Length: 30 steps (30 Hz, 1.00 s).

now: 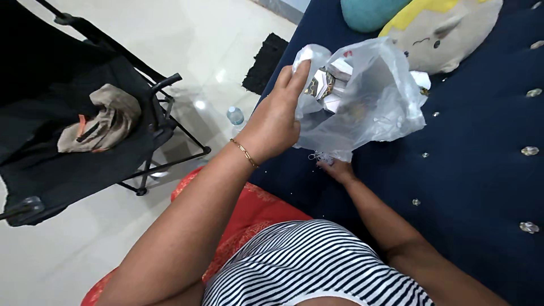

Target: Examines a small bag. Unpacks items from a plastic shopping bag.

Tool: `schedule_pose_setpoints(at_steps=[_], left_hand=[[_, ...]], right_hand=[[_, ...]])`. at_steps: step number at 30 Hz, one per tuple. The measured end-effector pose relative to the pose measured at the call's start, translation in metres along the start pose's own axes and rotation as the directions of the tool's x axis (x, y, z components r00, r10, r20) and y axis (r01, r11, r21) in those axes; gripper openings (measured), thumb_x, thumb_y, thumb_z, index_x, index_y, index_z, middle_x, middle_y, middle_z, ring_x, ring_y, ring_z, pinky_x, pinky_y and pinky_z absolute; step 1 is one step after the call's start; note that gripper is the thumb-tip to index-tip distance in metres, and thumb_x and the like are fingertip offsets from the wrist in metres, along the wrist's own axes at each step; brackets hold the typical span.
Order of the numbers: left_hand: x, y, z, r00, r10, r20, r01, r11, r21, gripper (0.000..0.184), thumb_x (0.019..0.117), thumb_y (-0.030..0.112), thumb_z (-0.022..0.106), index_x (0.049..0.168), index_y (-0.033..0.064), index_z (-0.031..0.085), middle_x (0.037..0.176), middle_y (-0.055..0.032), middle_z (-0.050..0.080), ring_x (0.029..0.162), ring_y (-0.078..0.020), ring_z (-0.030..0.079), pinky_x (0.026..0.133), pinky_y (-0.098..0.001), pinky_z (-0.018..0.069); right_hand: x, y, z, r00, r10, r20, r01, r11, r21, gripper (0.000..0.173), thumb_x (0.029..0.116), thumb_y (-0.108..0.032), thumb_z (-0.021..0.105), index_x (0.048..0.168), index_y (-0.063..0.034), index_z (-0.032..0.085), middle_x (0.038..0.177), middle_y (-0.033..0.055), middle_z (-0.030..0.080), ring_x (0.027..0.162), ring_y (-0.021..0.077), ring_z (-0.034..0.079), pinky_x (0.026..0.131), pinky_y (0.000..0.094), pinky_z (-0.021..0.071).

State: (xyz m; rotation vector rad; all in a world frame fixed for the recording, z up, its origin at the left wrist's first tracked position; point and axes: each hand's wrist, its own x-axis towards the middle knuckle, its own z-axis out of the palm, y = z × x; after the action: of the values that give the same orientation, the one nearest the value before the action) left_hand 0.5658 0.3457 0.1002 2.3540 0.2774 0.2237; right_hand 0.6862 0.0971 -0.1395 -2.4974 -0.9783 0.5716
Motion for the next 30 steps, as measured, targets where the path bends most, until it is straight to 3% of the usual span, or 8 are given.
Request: schedule_pose_setpoints(at_steps=[4, 7, 12, 15, 17, 20, 24, 30], left_hand=[[0.002, 0.005, 0.002, 1.000, -0.006, 0.011, 0.006, 1.000, 0.008, 0.108, 0.0701, -0.019, 0.069, 0.163, 0.0082, 0.020, 0.153, -0.0203, 0.037, 0.126, -0.0326, 0.057, 0.095, -0.0483, 0.0564], [0.001, 0.012, 0.003, 1.000, -0.005, 0.021, 0.005, 1.000, 0.022, 0.107, 0.0707, -0.019, 0.068, 0.163, 0.0088, 0.021, 0.154, -0.0201, 0.037, 0.122, -0.0333, 0.060, 0.091, -0.0488, 0.0580], [-0.006, 0.012, 0.003, 0.999, -0.023, 0.037, 0.022, 1.000, 0.015, 0.109, 0.0706, -0.019, 0.069, 0.163, 0.0090, 0.020, 0.156, -0.0202, 0.034, 0.123, -0.0341, 0.059, 0.091, -0.0501, 0.0577], [-0.015, 0.011, 0.004, 1.000, 0.011, 0.011, -0.011, 1.000, -0.010, 0.107, 0.0711, -0.019, 0.068, 0.163, 0.0083, 0.020, 0.160, -0.0205, 0.032, 0.130, -0.0339, 0.056, 0.097, -0.0488, 0.0554], [-0.019, 0.009, 0.003, 0.999, 0.038, -0.006, -0.038, 0.999, -0.015, 0.106, 0.0708, -0.019, 0.068, 0.162, 0.0084, 0.022, 0.160, -0.0200, 0.033, 0.127, -0.0329, 0.058, 0.095, -0.0481, 0.0564], [-0.022, 0.006, 0.003, 0.998, 0.058, -0.012, -0.058, 0.998, -0.027, 0.106, 0.0699, -0.018, 0.070, 0.162, 0.0072, 0.024, 0.160, -0.0206, 0.033, 0.125, -0.0334, 0.059, 0.094, -0.0489, 0.0569], [-0.024, 0.014, 0.008, 0.996, 0.071, 0.055, -0.069, 0.997, -0.037, 0.109, 0.0687, -0.017, 0.074, 0.162, 0.0059, 0.023, 0.163, -0.0223, 0.029, 0.129, -0.0359, 0.058, 0.097, -0.0506, 0.0556], [-0.037, 0.024, 0.011, 0.994, 0.031, 0.103, -0.030, 0.999, -0.015, 0.115, 0.0666, -0.017, 0.078, 0.163, 0.0074, 0.021, 0.165, -0.0185, 0.026, 0.122, -0.0348, 0.062, 0.092, -0.0505, 0.0581]], right_hand=[[0.008, 0.005, 0.037, 0.991, -0.067, 0.120, 0.075, 0.995, -0.067, 0.101, 0.0814, -0.084, 0.056, 0.142, -0.0030, 0.058, 0.141, 0.0224, 0.060, 0.139, 0.0381, 0.050, 0.120, 0.0587, 0.0318], [0.015, 0.016, 0.058, 0.967, -0.245, -0.072, 0.240, 0.968, -0.067, 0.064, 0.1003, -0.062, 0.049, 0.119, -0.0054, 0.073, 0.119, 0.0187, 0.072, 0.120, 0.0364, 0.065, 0.108, 0.0586, 0.0461], [0.008, 0.003, 0.047, 0.849, -0.472, -0.237, 0.400, 0.868, -0.293, 0.051, 0.1055, -0.041, 0.050, 0.079, -0.0035, 0.072, 0.081, 0.0157, 0.072, 0.082, 0.0343, 0.074, 0.071, 0.0526, 0.0604], [0.002, -0.036, 0.008, 0.978, -0.198, 0.060, 0.205, 0.969, -0.141, 0.056, 0.1073, -0.041, 0.043, 0.087, 0.0027, 0.071, 0.087, 0.0211, 0.072, 0.089, 0.0388, 0.072, 0.079, 0.0588, 0.0551], [-0.005, -0.059, -0.024, 0.948, -0.220, 0.231, 0.199, 0.974, 0.111, 0.055, 0.1069, -0.039, 0.045, 0.080, 0.0043, 0.065, 0.073, 0.0168, 0.062, 0.073, 0.0291, 0.063, 0.071, 0.0492, 0.0501], [-0.035, -0.095, -0.078, 0.772, -0.632, 0.058, 0.506, 0.669, 0.544, 0.048, 0.1052, -0.024, 0.053, 0.061, -0.0032, 0.052, 0.054, -0.0020, 0.045, 0.051, 0.0010, 0.042, 0.050, 0.0199, 0.0352], [-0.048, -0.127, -0.174, 0.540, -0.803, -0.251, 0.728, 0.297, 0.618, 0.040, 0.1065, -0.024, 0.053, 0.070, -0.0077, 0.054, 0.062, -0.0023, 0.051, 0.062, 0.0003, 0.052, 0.058, 0.0169, 0.0436], [0.039, -0.120, -0.182, 0.822, -0.496, -0.280, 0.568, 0.752, 0.334, 0.039, 0.1033, -0.023, 0.054, 0.067, -0.0111, 0.058, 0.059, -0.0117, 0.048, 0.054, -0.0051, 0.044, 0.053, 0.0183, 0.0391]])
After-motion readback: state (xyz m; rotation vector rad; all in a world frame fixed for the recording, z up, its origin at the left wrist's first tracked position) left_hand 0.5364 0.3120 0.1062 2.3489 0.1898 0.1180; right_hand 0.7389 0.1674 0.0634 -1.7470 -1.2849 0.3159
